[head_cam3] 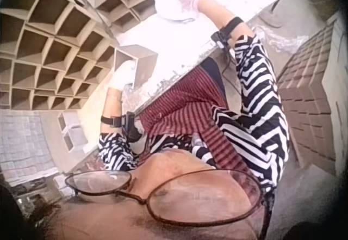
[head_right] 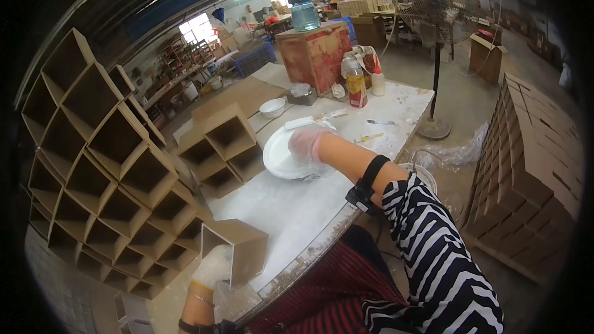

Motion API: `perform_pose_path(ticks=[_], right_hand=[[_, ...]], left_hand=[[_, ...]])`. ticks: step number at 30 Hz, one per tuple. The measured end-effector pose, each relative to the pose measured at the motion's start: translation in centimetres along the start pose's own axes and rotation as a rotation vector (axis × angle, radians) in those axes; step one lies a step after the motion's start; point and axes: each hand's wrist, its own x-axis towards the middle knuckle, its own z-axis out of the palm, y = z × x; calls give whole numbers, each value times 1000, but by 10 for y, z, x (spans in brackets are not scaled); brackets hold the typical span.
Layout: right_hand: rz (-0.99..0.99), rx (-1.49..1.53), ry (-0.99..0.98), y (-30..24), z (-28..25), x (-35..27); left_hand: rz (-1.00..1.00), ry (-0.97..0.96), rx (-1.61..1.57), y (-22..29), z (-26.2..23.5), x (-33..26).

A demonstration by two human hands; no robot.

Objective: Applying white primer or glue to cardboard boxes using a sponge.

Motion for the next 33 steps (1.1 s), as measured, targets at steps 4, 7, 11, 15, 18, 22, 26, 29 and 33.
perform_pose_path(ticks=[4,7,11,15,18,22,26,29,33], right_hand=[[29,114,20,14,0,-1],[-211,-24,186,34,2,-13],[-173,13,351,61,26,-27],[39,473,634,71,73,-20],[-90,1536,758,56,96,-16],[-134,2486,335,-2,101,-42],[-6,2224,296,-75,99,-59],[-227,1330,684,-108,80,-70],[-678,401,780,-154,30,-99]], left_hand=[[-33,65,1,-8,9,-10],[7,141,-162,-13,17,-19],[68,202,-303,-21,29,-30],[99,396,-418,-35,50,-29],[62,481,-388,-46,63,-31],[-127,450,88,-44,64,-44],[-125,667,-34,-20,54,-48],[-110,706,361,-1,49,-34],[6,849,-12,11,51,-13]])
